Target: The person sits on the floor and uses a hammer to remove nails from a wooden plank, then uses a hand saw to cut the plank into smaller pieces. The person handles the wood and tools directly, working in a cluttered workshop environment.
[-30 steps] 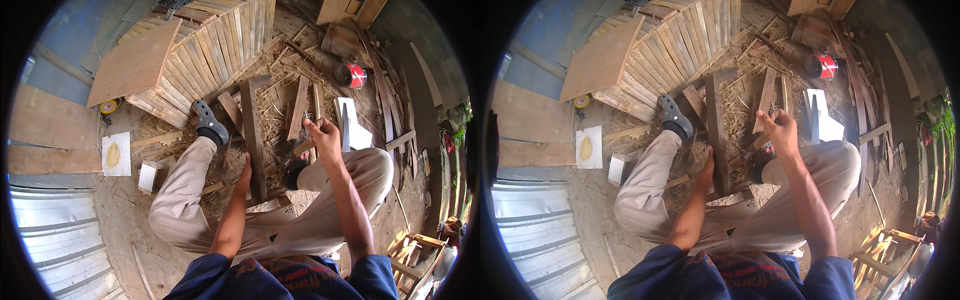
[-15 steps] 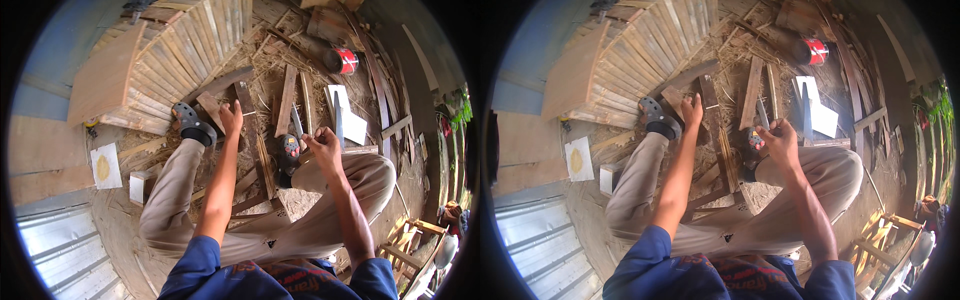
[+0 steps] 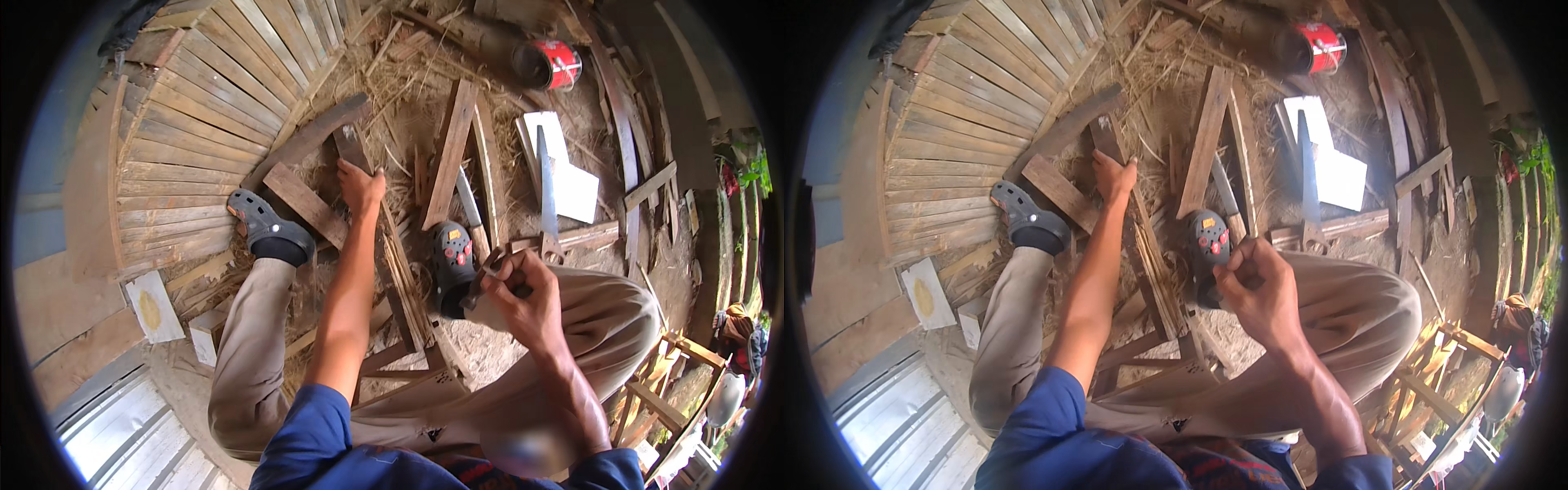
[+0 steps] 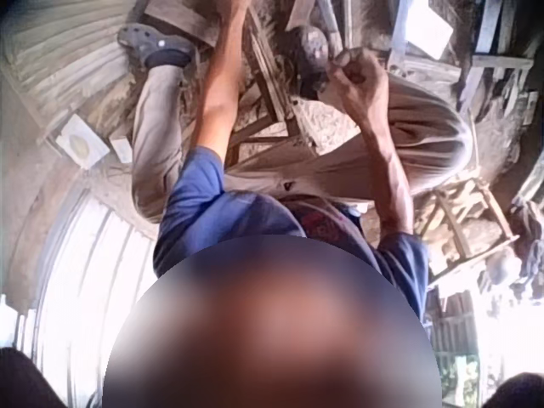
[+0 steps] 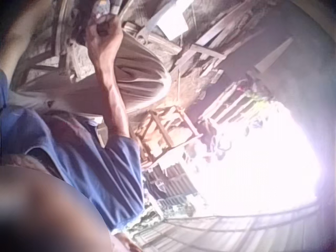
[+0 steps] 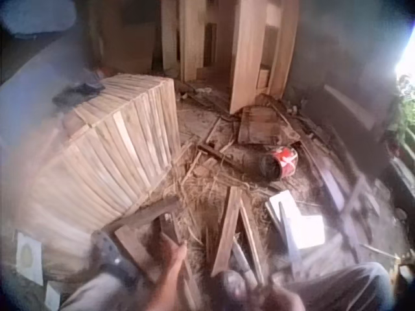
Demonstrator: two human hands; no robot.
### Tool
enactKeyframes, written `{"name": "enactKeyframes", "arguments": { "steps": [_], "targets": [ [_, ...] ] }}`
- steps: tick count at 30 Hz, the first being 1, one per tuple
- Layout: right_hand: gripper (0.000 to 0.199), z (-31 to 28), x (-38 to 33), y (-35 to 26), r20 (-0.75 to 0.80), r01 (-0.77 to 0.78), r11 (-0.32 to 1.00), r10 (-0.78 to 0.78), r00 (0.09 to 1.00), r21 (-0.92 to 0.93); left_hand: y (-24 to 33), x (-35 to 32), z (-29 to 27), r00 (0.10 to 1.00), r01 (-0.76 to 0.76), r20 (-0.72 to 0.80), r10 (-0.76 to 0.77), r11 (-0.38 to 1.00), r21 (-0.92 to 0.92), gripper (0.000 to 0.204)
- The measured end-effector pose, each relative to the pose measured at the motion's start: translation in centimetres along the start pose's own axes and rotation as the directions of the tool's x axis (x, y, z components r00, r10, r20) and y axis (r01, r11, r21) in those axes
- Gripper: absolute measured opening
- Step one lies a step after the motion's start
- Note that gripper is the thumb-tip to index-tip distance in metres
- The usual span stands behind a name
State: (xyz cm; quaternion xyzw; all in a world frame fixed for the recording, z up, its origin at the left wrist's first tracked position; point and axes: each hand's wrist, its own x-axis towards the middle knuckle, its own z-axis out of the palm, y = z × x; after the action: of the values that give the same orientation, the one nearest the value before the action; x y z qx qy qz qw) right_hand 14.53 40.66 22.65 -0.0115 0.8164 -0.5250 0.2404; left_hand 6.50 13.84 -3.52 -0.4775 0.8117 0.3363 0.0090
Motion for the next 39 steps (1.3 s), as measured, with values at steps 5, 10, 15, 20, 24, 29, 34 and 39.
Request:
{"name": "enactKeyframes", "arguments": {
  "steps": [5, 10, 15, 20, 24, 29, 34, 39],
  "targets": [
    [0.014, 0.2, -0.3, -0.3, 0.056, -0.021, 1.0, 0.02, 0.998, 0.019, -1.9, 0.9, -2.8, 0.975, -0.016, 0.148, 0.163, 0.724, -0.69, 0.078],
    [0.016, 0.7, -1.1, -1.5, 0.055, 0.031, 0.998, -0.034, 0.998, 0.047, -2.5, -0.2, -10.2, 0.841, 0.247, 0.36, 0.404, 0.307, -0.919, 0.053],
    [0.018, 2.3, -1.9, -2.4, 0.079, 0.067, 0.994, -0.074, 0.994, 0.085, -2.0, -4.0, -18.7, 0.743, 0.321, 0.332, 0.581, 0.126, -0.939, 0.067],
    [0.015, 6.4, -2.1, -2.5, 0.116, 0.183, 0.964, -0.208, 0.971, 0.195, -4.0, -9.0, -26.3, 0.565, 0.054, -0.084, 0.821, -0.138, -0.989, 0.09],
    [0.018, 12.2, 0.5, -0.6, 0.121, 0.134, 0.95, -0.174, 0.977, 0.282, -7.0, -11.8, -30.5, 0.663, -0.249, -0.017, 0.748, 0.199, -0.948, 0.096],
    [0.025, 21.4, 4.2, 7.0, -0.194, 0.271, 0.936, -0.23, 0.954, 0.224, -8.8, -13.1, -32.2, 0.7, -0.415, -0.229, 0.677, 0.125, -0.901, 0.089],
    [0.028, 26.0, 2.4, 15.7, -0.322, 0.316, 0.945, -0.275, 0.906, 0.081, -8.9, -13.8, -34.4, 0.896, -0.438, -0.443, 0.033, 0.229, -0.869, 0.095],
    [0.026, 25.7, -0.2, 14.7, 0.046, 0.526, 0.633, -0.614, 0.788, -0.568, -8.9, -13.9, -35.4, 0.896, -0.416, -0.442, -0.049, 0.257, -0.872, 0.091]
  ]
}}
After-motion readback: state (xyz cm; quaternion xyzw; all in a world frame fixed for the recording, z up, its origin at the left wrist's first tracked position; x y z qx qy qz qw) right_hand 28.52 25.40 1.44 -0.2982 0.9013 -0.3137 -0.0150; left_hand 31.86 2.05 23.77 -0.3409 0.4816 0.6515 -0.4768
